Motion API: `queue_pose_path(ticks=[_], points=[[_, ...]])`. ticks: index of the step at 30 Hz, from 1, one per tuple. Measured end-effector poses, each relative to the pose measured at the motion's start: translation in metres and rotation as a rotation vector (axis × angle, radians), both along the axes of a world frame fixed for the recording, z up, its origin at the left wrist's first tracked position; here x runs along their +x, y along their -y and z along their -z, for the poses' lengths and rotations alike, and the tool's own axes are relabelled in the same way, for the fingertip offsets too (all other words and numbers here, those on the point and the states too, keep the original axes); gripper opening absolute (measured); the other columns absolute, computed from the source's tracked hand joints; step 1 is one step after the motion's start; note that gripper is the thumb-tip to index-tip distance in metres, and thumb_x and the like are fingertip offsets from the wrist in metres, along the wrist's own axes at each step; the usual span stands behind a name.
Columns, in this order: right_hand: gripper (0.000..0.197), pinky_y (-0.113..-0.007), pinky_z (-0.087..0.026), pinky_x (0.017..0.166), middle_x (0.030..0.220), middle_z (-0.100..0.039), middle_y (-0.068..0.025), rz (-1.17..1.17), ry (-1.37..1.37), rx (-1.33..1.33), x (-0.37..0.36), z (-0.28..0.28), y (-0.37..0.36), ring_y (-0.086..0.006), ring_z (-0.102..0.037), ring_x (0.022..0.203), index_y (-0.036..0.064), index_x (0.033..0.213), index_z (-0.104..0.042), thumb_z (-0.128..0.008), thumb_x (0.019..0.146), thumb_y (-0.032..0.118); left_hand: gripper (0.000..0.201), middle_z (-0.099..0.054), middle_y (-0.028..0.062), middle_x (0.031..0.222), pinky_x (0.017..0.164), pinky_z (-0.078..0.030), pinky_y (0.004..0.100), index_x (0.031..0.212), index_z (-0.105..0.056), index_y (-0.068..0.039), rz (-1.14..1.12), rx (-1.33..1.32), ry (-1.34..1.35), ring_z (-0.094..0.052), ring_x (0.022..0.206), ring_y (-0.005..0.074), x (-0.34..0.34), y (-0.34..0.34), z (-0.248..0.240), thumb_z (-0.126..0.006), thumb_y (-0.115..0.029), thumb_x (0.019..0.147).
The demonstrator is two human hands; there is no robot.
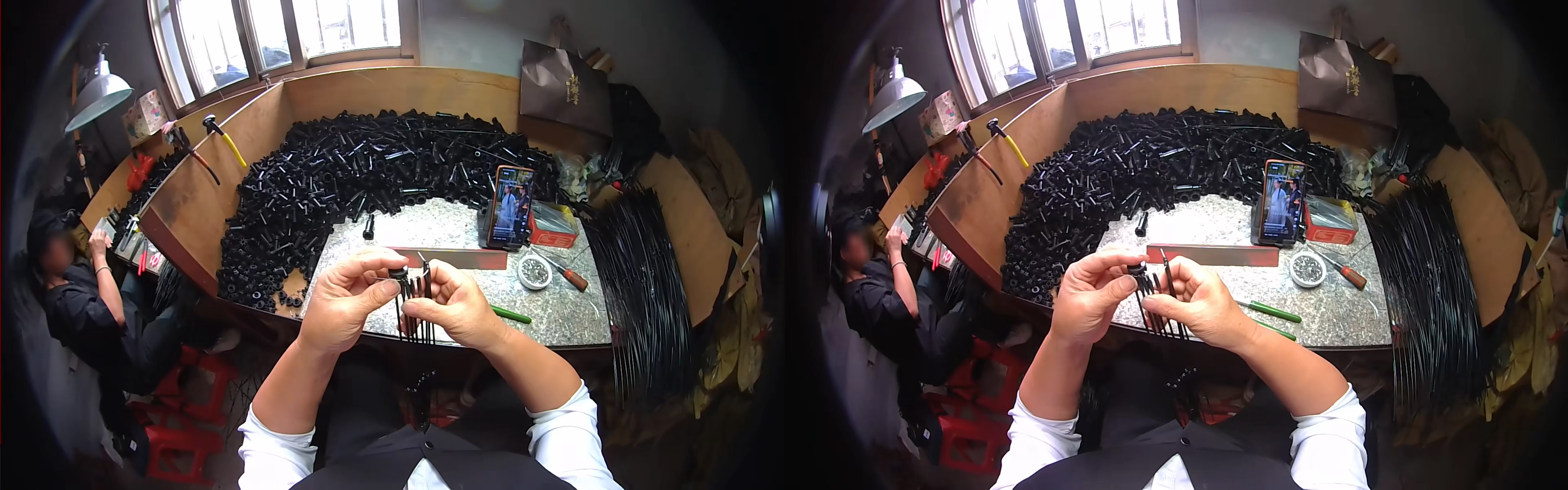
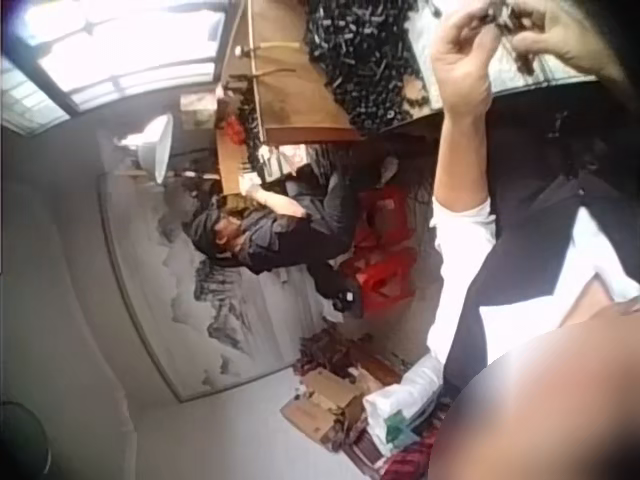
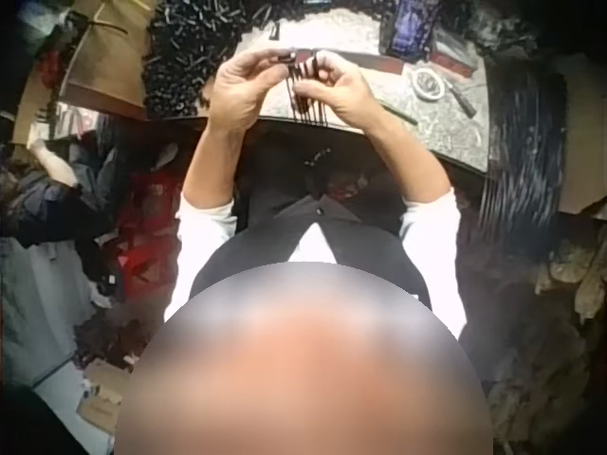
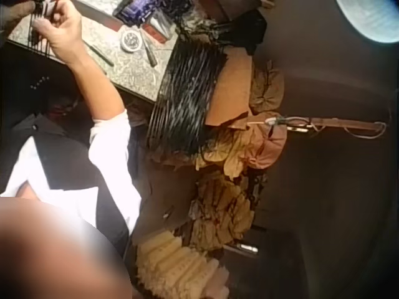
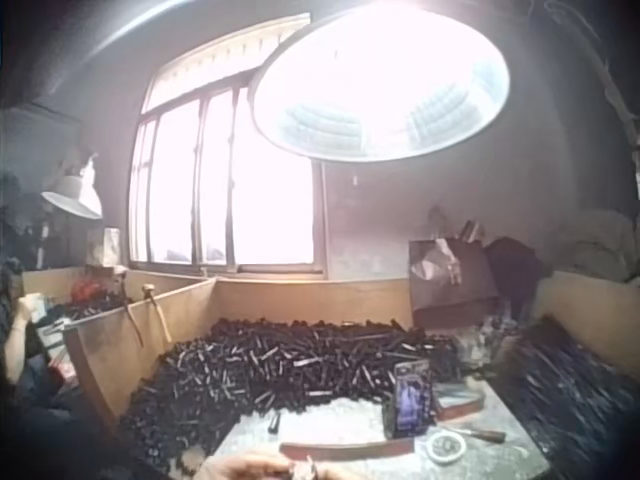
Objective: Manually assembling wire connectors by inserting metal or plastic pins into a housing and securing them with pliers.
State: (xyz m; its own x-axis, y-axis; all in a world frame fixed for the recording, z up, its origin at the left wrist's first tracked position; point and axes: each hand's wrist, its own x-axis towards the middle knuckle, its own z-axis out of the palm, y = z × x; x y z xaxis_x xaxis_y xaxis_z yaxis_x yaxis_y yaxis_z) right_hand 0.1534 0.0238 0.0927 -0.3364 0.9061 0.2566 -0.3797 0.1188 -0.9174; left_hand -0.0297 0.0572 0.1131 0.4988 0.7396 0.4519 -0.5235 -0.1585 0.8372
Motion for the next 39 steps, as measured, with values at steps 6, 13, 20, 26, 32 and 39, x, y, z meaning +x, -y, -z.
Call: queue_pose_path(ticks=[6, 13, 20, 26, 32, 39], points=[[0.017, -0.028, -0.054, 0.067, 0.084, -0.060, -0.0065, 0.045, 0.066, 0.024, -0.001, 0.000, 0.000, -0.0149, -0.065, 0.073, 0.0020, 0.097, -0.048, -0.062, 0.088, 0.001, 0.024, -0.063, 0.0102, 0.110, 0.088, -0.049, 0.0279, 0.110, -0.062, 0.001, -0.046, 0.000, -0.033, -0.060, 0.098, 0.0148, 0.001, 0.001, 0.001, -0.061, 0.004, 0.086], [0.014, -0.030, -0.054, 0.069, 0.082, -0.060, -0.0070, -0.006, 0.043, 0.059, -0.004, -0.002, 0.003, -0.0165, -0.065, 0.075, 0.0032, 0.096, -0.044, -0.057, 0.091, 0.002, 0.021, -0.063, 0.0132, 0.111, 0.094, -0.046, 0.0319, 0.109, -0.061, 0.003, -0.053, 0.021, -0.008, -0.059, 0.105, 0.0188, 0.002, 0.003, -0.001, -0.059, 0.002, 0.088], [0.015, -0.026, -0.050, 0.073, 0.089, -0.059, -0.0043, -0.102, 0.015, 0.056, -0.004, -0.002, 0.003, -0.0104, -0.060, 0.081, -0.0002, 0.103, -0.049, -0.057, 0.093, 0.007, 0.019, -0.062, 0.0175, 0.111, 0.097, -0.044, 0.0347, 0.106, -0.063, 0.003, 0.055, 0.030, 0.055, -0.057, 0.109, 0.0231, -0.003, -0.004, 0.006, -0.058, 0.002, 0.088], [0.015, -0.028, -0.050, 0.073, 0.088, -0.061, -0.0066, -0.238, 0.051, 0.006, 0.000, -0.005, -0.003, -0.0129, -0.061, 0.080, -0.0001, 0.102, -0.054, -0.058, 0.092, 0.010, 0.018, -0.062, 0.0174, 0.110, 0.095, -0.046, 0.0355, 0.105, -0.063, 0.003, 0.182, 0.031, 0.081, -0.058, 0.108, 0.0240, -0.009, -0.004, 0.004, -0.058, 0.002, 0.088], [0.020, -0.032, -0.052, 0.074, 0.090, -0.064, -0.0085, -0.368, 0.083, -0.018, 0.009, -0.007, -0.013, -0.0164, -0.063, 0.081, 0.0007, 0.107, -0.056, -0.060, 0.090, 0.011, 0.021, -0.053, 0.0181, 0.124, 0.094, -0.046, 0.0354, 0.107, -0.063, 0.003, 0.187, -0.046, 0.098, -0.057, 0.109, 0.0231, -0.002, 0.001, -0.004, -0.063, -0.002, 0.086], [0.014, -0.030, -0.051, 0.074, 0.089, -0.064, -0.0058, -0.478, 0.114, 0.073, 0.005, -0.005, -0.017, -0.0144, -0.062, 0.080, 0.0021, 0.101, -0.060, -0.060, 0.090, 0.010, 0.035, -0.050, 0.0208, 0.124, 0.095, -0.047, 0.0353, 0.116, -0.059, 0.003, 0.386, -0.051, 0.025, -0.058, 0.108, 0.0240, -0.005, -0.016, -0.005, -0.068, -0.003, 0.083]])
